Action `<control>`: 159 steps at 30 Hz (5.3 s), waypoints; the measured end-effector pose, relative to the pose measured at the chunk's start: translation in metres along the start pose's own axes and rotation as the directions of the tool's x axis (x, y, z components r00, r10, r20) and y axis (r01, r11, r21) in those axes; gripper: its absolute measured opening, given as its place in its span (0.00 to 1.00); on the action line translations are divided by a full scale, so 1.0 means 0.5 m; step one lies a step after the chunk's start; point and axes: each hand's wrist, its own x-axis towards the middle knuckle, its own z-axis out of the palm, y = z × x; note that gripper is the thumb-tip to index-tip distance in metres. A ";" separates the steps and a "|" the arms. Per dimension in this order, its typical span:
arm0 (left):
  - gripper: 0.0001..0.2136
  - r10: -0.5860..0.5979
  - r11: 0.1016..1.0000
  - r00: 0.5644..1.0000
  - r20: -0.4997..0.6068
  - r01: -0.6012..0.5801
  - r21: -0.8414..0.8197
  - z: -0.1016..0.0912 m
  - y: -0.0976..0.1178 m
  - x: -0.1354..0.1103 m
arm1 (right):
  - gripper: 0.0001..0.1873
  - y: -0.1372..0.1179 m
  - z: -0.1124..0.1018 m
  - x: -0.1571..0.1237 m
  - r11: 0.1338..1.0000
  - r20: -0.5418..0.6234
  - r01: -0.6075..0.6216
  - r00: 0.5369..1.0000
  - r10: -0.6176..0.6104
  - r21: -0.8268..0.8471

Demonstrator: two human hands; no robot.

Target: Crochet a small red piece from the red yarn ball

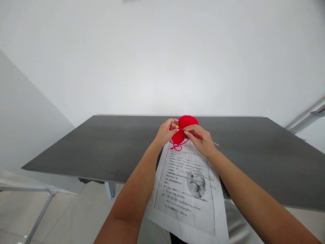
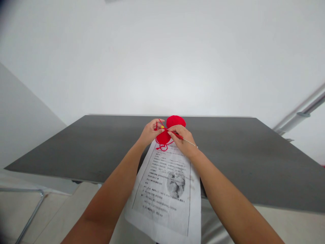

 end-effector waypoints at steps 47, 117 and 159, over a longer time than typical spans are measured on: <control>0.20 -0.194 0.798 0.955 0.226 0.287 -0.529 -0.015 0.030 -0.011 | 0.08 -0.005 -0.004 0.012 0.815 -0.025 -0.248 0.952 0.305 0.524; 0.25 -0.134 0.660 0.870 0.474 0.435 -0.613 -0.036 0.016 -0.012 | 0.05 -0.034 -0.009 0.003 0.978 -0.023 0.152 0.988 -0.150 0.146; 0.15 -0.282 0.849 0.884 0.372 0.411 -0.332 -0.021 0.015 -0.013 | 0.13 -0.004 0.004 0.014 0.385 0.287 -0.532 0.794 0.536 0.754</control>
